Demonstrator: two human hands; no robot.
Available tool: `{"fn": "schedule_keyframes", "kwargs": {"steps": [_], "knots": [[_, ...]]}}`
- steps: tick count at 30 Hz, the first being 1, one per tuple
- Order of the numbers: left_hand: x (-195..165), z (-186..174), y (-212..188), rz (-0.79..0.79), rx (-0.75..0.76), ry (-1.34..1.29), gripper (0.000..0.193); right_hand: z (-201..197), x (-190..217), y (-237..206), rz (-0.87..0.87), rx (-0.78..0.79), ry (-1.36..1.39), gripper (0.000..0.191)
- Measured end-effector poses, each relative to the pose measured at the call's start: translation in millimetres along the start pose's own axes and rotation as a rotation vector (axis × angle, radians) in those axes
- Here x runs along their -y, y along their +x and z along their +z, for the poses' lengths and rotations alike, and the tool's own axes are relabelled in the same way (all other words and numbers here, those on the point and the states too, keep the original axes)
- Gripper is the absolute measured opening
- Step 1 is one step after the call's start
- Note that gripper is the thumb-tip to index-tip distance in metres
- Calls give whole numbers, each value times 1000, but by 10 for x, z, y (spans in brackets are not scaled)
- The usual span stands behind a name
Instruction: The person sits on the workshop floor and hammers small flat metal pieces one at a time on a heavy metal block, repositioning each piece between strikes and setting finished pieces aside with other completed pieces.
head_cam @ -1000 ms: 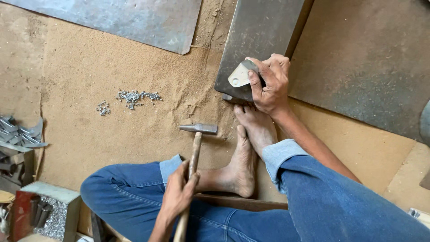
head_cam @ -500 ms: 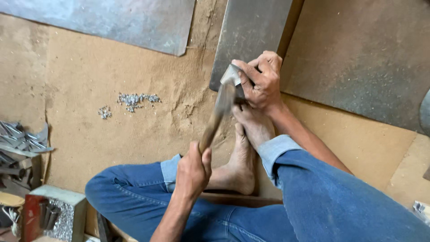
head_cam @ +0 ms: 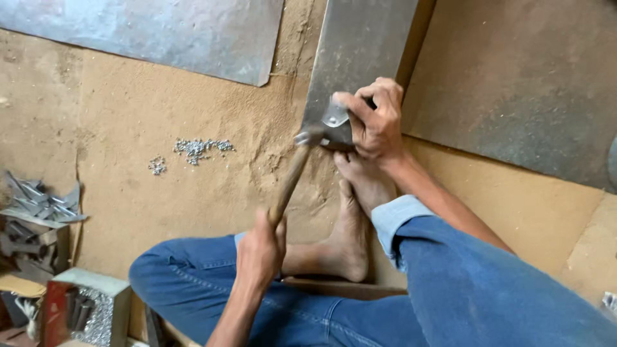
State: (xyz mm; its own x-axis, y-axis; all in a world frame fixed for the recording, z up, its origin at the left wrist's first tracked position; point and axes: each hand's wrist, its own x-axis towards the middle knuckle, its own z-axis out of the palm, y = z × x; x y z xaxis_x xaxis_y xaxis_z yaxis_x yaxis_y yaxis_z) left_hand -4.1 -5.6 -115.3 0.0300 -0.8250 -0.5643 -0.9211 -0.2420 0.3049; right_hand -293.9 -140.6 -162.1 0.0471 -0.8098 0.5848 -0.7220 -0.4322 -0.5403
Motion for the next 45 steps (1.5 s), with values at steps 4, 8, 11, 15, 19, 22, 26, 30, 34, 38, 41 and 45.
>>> {"fn": "schedule_keyframes", "kwargs": {"steps": [4,8,11,15,19,22,26,30,34,38,41,45], "knots": [[202,141,-493,-5,155,-377,27,48,-100,-156,-115,-84,222,37],[410,234,-125,204,-186,-207,26,111,-155,-250,-74,-121,120,34],[648,254,844,98,-545,-338,19,135,-146,-260,-25,-186,175,43],[822,282,1663,95,-823,-338,16,101,-68,-207,137,-157,126,33],[828,253,1765,134,-912,-218,13,36,5,-109,147,-90,-49,19],[667,180,1558,-96,-803,-740,12,24,22,-84,197,-67,-81,23],[47,102,1142,131,-571,-946,15,58,18,-99,257,-64,-143,19],[-873,50,1065,543,-548,-569,12,75,50,-85,328,-151,-174,21],[-1343,-36,1183,575,-606,-395,22,41,95,-33,287,-112,-218,22],[-865,36,757,506,-519,-239,57,22,69,-36,231,-146,-68,21],[-248,138,193,457,-399,118,70,26,21,-70,226,-81,46,21],[144,98,-241,105,89,-449,45,11,-11,-68,175,-35,93,23]]}}
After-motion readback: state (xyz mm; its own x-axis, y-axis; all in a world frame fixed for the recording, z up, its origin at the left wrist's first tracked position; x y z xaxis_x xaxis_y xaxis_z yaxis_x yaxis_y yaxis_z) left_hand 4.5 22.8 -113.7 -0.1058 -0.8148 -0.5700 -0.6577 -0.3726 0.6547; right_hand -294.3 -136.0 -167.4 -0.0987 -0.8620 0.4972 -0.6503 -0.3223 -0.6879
